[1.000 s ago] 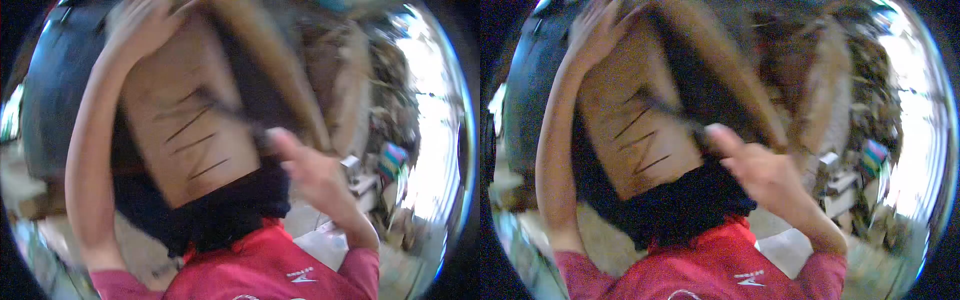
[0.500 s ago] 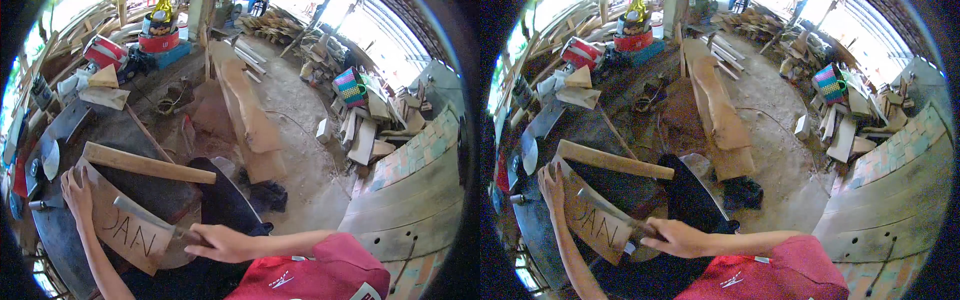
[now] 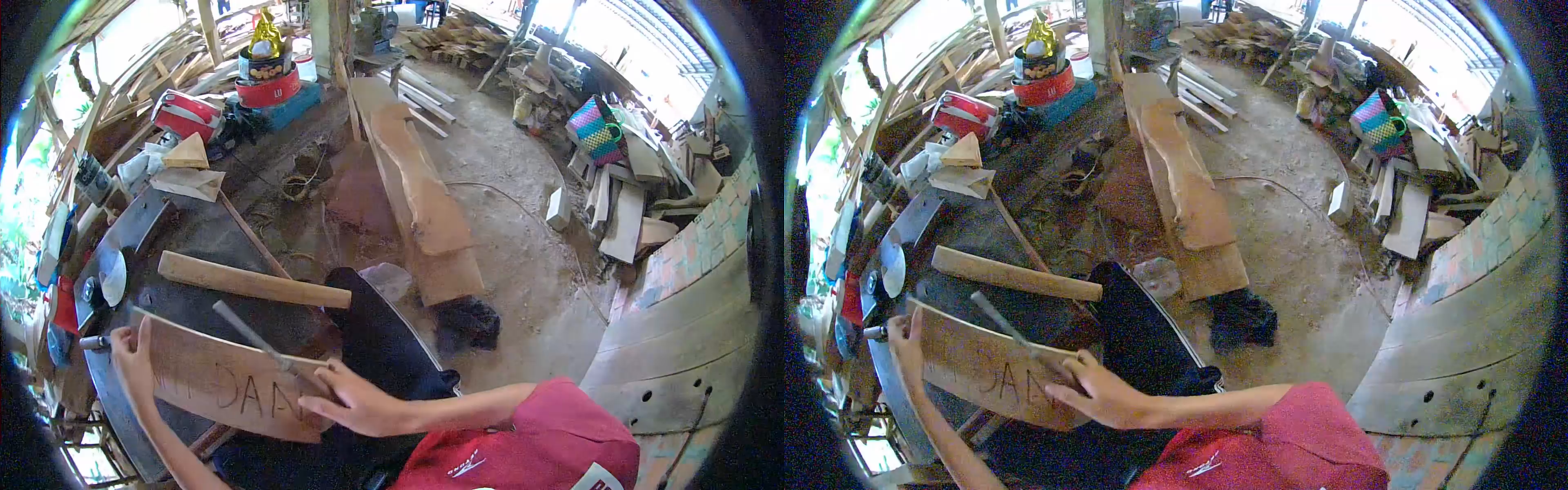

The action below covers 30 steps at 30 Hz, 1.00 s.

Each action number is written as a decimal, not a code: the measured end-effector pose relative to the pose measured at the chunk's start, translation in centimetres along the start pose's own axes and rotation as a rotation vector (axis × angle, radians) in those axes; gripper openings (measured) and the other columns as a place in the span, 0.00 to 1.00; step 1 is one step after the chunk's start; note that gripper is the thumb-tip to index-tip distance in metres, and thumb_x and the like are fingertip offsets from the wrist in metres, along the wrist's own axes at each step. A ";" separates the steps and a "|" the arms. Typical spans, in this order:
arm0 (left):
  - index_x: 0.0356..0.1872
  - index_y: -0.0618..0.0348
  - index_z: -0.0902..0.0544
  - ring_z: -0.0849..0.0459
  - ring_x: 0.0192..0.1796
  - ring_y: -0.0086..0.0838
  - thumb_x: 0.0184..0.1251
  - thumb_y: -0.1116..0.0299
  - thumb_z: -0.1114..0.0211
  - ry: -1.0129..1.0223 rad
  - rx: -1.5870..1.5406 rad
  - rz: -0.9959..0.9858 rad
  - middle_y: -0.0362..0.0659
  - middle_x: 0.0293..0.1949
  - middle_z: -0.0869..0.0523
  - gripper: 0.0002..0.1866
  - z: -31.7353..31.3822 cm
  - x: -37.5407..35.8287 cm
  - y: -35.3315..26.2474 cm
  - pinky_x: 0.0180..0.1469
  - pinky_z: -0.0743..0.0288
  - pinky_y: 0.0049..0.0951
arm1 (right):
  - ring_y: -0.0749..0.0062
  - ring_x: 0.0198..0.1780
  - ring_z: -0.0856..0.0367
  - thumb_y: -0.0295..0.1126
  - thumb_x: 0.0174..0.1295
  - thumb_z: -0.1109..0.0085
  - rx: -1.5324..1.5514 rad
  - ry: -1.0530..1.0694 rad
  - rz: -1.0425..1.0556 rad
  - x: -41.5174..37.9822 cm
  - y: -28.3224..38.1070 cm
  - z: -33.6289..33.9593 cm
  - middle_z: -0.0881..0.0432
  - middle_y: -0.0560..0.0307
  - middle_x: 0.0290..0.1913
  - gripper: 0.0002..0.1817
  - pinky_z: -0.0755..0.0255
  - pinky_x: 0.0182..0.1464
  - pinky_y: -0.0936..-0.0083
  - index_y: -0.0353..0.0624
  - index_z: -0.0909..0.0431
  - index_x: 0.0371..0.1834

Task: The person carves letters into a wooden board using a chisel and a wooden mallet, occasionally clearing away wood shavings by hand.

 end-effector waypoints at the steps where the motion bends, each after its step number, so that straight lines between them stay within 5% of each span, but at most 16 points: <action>1: 0.50 0.69 0.21 0.19 0.41 0.35 0.68 0.43 0.32 0.049 -0.121 0.014 0.49 0.39 0.15 0.32 1.2 -0.7 0.8 0.49 0.26 0.32 | 0.55 0.54 0.30 0.47 0.73 0.43 -0.019 -0.073 0.061 0.2 0.3 1.0 0.30 0.43 0.50 0.27 0.35 0.59 0.63 0.33 0.29 0.61; 6: 0.60 0.65 0.22 0.25 0.65 0.37 0.73 0.50 0.37 0.001 -0.103 0.156 0.50 0.62 0.22 0.27 9.2 -9.5 6.4 0.68 0.33 0.37 | 0.60 0.48 0.28 0.46 0.71 0.41 -0.137 -0.063 0.122 2.5 5.5 7.4 0.29 0.49 0.44 0.20 0.34 0.52 0.67 0.38 0.25 0.51; 8: 0.69 0.64 0.28 0.28 0.69 0.40 0.77 0.49 0.45 0.048 -0.494 0.472 0.52 0.69 0.28 0.31 10.7 -14.6 11.3 0.73 0.39 0.41 | 0.60 0.44 0.26 0.48 0.71 0.40 -0.205 -0.055 0.231 4.0 5.6 8.3 0.27 0.48 0.41 0.21 0.32 0.48 0.66 0.37 0.25 0.46; 10: 0.77 0.54 0.38 0.39 0.77 0.27 0.77 0.65 0.65 0.243 -0.089 0.533 0.35 0.76 0.34 0.29 11.6 -20.6 12.1 0.83 0.54 0.34 | 0.59 0.44 0.25 0.49 0.70 0.40 -0.241 0.009 0.253 6.2 6.0 8.6 0.26 0.47 0.38 0.22 0.31 0.47 0.65 0.37 0.25 0.44; 12: 0.55 0.63 0.22 0.20 0.58 0.42 0.70 0.68 0.31 -0.157 -0.821 0.656 0.53 0.56 0.18 0.17 11.1 -25.2 8.1 0.58 0.21 0.48 | 0.59 0.42 0.22 0.50 0.68 0.38 -0.216 0.019 0.227 7.7 6.8 8.3 0.23 0.47 0.35 0.24 0.29 0.47 0.64 0.36 0.25 0.41; 14: 0.66 0.62 0.27 0.27 0.66 0.41 0.74 0.55 0.41 -0.139 -0.235 -0.040 0.52 0.66 0.25 0.27 10.7 -28.6 8.1 0.68 0.33 0.45 | 0.68 0.34 0.21 0.47 0.68 0.36 -0.287 -0.129 0.437 9.5 6.6 7.7 0.23 0.50 0.36 0.22 0.27 0.36 0.69 0.36 0.24 0.44; 15: 0.68 0.62 0.28 0.29 0.68 0.41 0.74 0.51 0.43 -0.143 -0.310 0.104 0.51 0.68 0.27 0.30 9.9 -31.1 7.6 0.71 0.36 0.45 | 0.73 0.29 0.22 0.46 0.68 0.35 -0.331 -0.266 0.737 10.5 5.8 6.8 0.23 0.52 0.35 0.21 0.27 0.31 0.71 0.35 0.24 0.46; 16: 0.71 0.61 0.30 0.30 0.71 0.41 0.75 0.48 0.45 -0.157 -0.387 0.248 0.51 0.70 0.29 0.33 9.2 -33.8 7.2 0.74 0.40 0.46 | 0.77 0.26 0.24 0.44 0.68 0.36 -0.252 -0.200 0.595 10.9 6.2 6.4 0.23 0.54 0.35 0.20 0.30 0.27 0.75 0.36 0.24 0.47; 17: 0.71 0.60 0.30 0.31 0.71 0.41 0.74 0.47 0.44 -0.284 -0.852 0.849 0.51 0.70 0.29 0.33 7.2 -35.9 6.1 0.74 0.40 0.47 | 0.80 0.23 0.26 0.44 0.70 0.39 -0.165 -0.153 0.407 10.6 6.8 6.1 0.24 0.58 0.30 0.18 0.33 0.23 0.77 0.38 0.23 0.46; 20: 0.59 0.58 0.24 0.17 0.54 0.31 0.73 0.65 0.37 -0.541 -1.201 0.979 0.41 0.48 0.16 0.17 2.9 -40.9 5.1 0.57 0.22 0.35 | 0.87 0.18 0.32 0.45 0.71 0.39 0.060 -0.094 -0.137 8.7 9.1 5.4 0.27 0.67 0.24 0.15 0.39 0.17 0.83 0.44 0.22 0.46; 21: 0.57 0.54 0.23 0.16 0.52 0.28 0.72 0.71 0.36 -0.624 -1.339 1.050 0.41 0.46 0.17 0.15 1.8 -40.9 3.2 0.50 0.18 0.33 | 0.89 0.18 0.33 0.46 0.72 0.40 0.095 -0.103 -0.054 8.7 8.4 4.9 0.28 0.70 0.23 0.16 0.41 0.17 0.86 0.45 0.21 0.48; 25: 0.52 0.56 0.25 0.15 0.52 0.31 0.72 0.75 0.38 -0.450 -1.555 1.091 0.45 0.51 0.18 0.11 -1.2 -39.1 -2.7 0.53 0.15 0.37 | 0.89 0.17 0.35 0.42 0.72 0.41 -0.019 -0.033 -0.087 6.2 7.4 3.1 0.28 0.70 0.24 0.14 0.42 0.16 0.85 0.43 0.21 0.48; 30: 0.66 0.54 0.37 0.20 0.62 0.35 0.76 0.76 0.44 -0.252 -1.561 1.042 0.46 0.63 0.25 0.22 -3.3 -35.8 -8.8 0.64 0.22 0.40 | 0.90 0.18 0.34 0.33 0.70 0.42 -0.165 -0.037 -0.133 5.0 8.1 3.8 0.26 0.68 0.30 0.12 0.43 0.17 0.87 0.41 0.22 0.51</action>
Point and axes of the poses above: each hand's wrist, its own x-axis towards the middle knuckle, its own z-axis out of the back of the hand, y = z × x, the point moved 3 cm from there along x, towards the middle knuckle
